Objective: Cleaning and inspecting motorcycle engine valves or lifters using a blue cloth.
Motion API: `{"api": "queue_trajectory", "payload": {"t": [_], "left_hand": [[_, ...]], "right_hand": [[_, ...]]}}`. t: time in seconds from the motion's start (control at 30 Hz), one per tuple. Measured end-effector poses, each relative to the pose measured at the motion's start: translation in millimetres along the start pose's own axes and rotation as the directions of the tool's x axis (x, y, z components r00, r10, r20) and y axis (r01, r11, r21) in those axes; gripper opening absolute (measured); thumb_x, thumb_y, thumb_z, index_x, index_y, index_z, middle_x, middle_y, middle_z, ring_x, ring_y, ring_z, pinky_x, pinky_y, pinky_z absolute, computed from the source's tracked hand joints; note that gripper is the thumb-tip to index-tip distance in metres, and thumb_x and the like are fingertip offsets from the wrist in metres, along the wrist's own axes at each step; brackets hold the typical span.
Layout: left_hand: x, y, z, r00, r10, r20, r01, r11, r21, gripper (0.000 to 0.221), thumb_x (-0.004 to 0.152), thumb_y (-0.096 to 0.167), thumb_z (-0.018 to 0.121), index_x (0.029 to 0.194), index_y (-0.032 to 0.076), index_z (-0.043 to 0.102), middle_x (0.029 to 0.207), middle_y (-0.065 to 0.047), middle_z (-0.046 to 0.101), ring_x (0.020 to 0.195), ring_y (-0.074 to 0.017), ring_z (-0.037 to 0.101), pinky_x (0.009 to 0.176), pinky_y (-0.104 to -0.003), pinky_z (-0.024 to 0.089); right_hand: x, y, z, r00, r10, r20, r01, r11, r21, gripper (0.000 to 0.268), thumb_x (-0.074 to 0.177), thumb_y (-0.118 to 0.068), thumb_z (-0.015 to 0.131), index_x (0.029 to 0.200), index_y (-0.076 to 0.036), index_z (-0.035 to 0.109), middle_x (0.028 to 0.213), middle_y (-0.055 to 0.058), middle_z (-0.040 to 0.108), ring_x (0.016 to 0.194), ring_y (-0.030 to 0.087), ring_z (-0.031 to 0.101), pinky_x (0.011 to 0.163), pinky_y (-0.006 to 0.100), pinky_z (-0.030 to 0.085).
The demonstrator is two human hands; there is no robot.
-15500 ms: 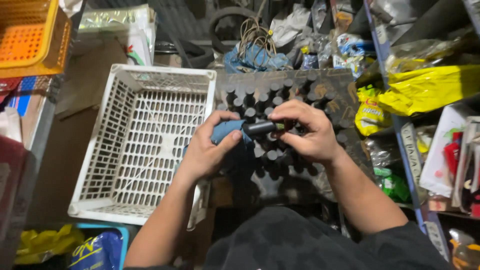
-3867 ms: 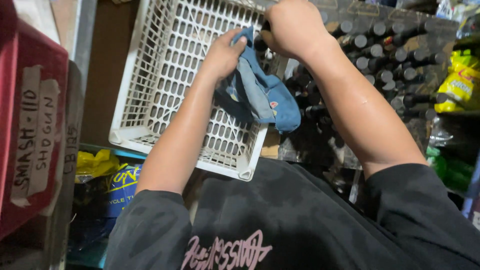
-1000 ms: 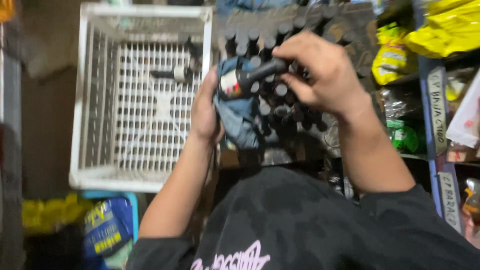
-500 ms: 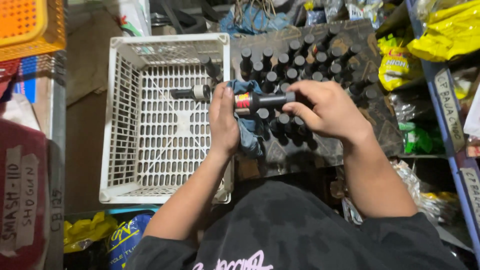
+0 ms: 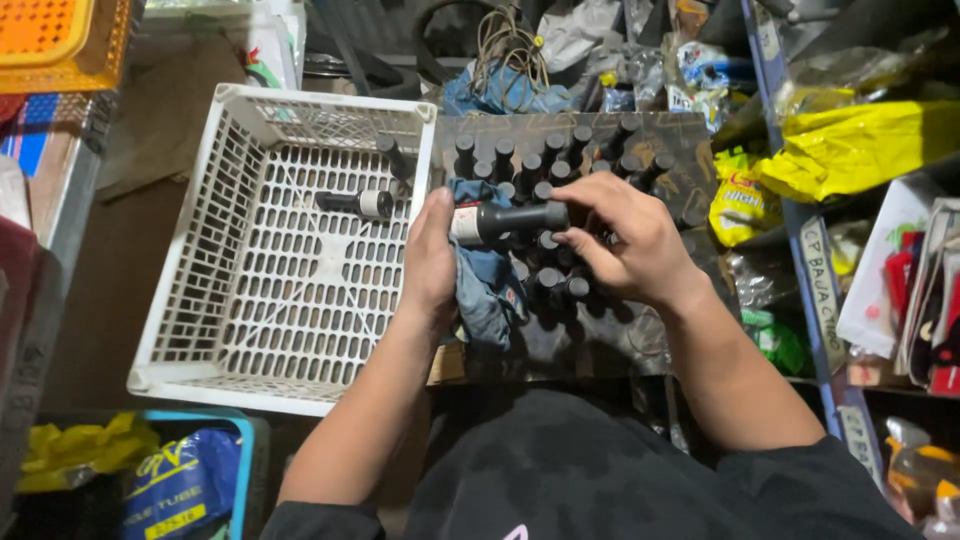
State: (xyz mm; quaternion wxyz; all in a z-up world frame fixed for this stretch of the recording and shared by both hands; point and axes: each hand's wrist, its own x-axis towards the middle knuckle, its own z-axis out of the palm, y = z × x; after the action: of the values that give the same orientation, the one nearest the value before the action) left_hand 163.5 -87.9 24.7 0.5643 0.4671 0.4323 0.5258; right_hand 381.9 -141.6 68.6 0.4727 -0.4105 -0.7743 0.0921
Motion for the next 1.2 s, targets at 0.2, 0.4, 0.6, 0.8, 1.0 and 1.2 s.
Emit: {"api": "queue_trajectory", "payload": {"t": [0.2, 0.4, 0.6, 0.8, 1.0, 1.2], "left_hand": [[1, -10, 1, 0.981, 0.141, 0.131, -0.147, 0.988, 0.044, 0.033, 0.107, 0.036, 0.047, 0.111, 0.011, 0.068, 0.095, 0.001, 0.065, 0.094, -0.0101, 0.058, 0.090, -0.029, 0.050], [33, -9, -26, 0.981, 0.104, 0.162, -0.114, 0.992, 0.050, 0.028, 0.106, 0.033, 0.052, 0.108, 0.011, 0.068, 0.091, 0.002, 0.063, 0.087, -0.0115, 0.056, 0.085, -0.030, 0.049], [58, -49, -45, 0.980, 0.124, 0.157, -0.126, 0.992, 0.001, 0.032, 0.108, 0.031, 0.051, 0.107, 0.002, 0.065, 0.097, -0.012, 0.063, 0.095, -0.0192, 0.052, 0.096, -0.039, 0.047], [52, -12, -55, 0.971, 0.106, 0.216, -0.122, 0.991, 0.063, 0.035, 0.109, 0.038, 0.045, 0.109, 0.009, 0.065, 0.093, -0.003, 0.060, 0.090, -0.0148, 0.054, 0.087, -0.034, 0.048], [52, -13, -43, 0.979, 0.089, 0.184, -0.112, 0.987, 0.118, 0.036, 0.108, 0.040, 0.044, 0.109, 0.009, 0.065, 0.092, -0.004, 0.058, 0.091, -0.0169, 0.054, 0.088, -0.033, 0.046], [50, -22, -23, 0.982, 0.021, 0.187, -0.049, 0.988, 0.149, 0.035, 0.107, 0.043, 0.046, 0.108, 0.013, 0.065, 0.092, -0.003, 0.059, 0.092, -0.0182, 0.055, 0.090, -0.034, 0.046]], "right_hand": [[-12, 22, 15, 0.923, 0.367, 0.119, -0.379, 0.919, 0.109, 0.050, 0.112, -0.024, 0.051, 0.064, -0.012, 0.057, 0.048, 0.002, 0.053, 0.049, 0.012, 0.046, 0.046, 0.032, 0.042], [17, 2, 28, 0.975, 0.217, 0.046, -0.220, 0.974, 0.061, 0.021, 0.094, -0.006, 0.076, 0.112, 0.003, 0.070, 0.087, 0.023, 0.068, 0.076, 0.037, 0.068, 0.060, 0.043, 0.053], [21, 9, 63, 0.980, 0.119, -0.157, -0.121, 0.993, 0.000, 0.031, 0.083, 0.014, 0.076, 0.109, -0.002, 0.078, 0.103, 0.015, 0.075, 0.090, 0.033, 0.072, 0.070, 0.038, 0.058], [22, 8, 76, 0.969, 0.211, -0.132, -0.217, 0.975, -0.037, 0.028, 0.082, 0.013, 0.081, 0.106, 0.000, 0.076, 0.097, 0.014, 0.073, 0.083, 0.031, 0.071, 0.066, 0.038, 0.057], [28, -3, 56, 0.971, 0.232, 0.048, -0.229, 0.971, -0.063, 0.032, 0.089, -0.001, 0.078, 0.118, 0.007, 0.068, 0.095, 0.025, 0.070, 0.086, 0.048, 0.069, 0.067, 0.054, 0.055], [29, 7, 21, 0.902, 0.376, 0.211, -0.366, 0.927, -0.087, 0.021, 0.100, -0.015, 0.066, 0.110, 0.003, 0.068, 0.067, 0.018, 0.068, 0.061, 0.039, 0.068, 0.053, 0.047, 0.050]]}}
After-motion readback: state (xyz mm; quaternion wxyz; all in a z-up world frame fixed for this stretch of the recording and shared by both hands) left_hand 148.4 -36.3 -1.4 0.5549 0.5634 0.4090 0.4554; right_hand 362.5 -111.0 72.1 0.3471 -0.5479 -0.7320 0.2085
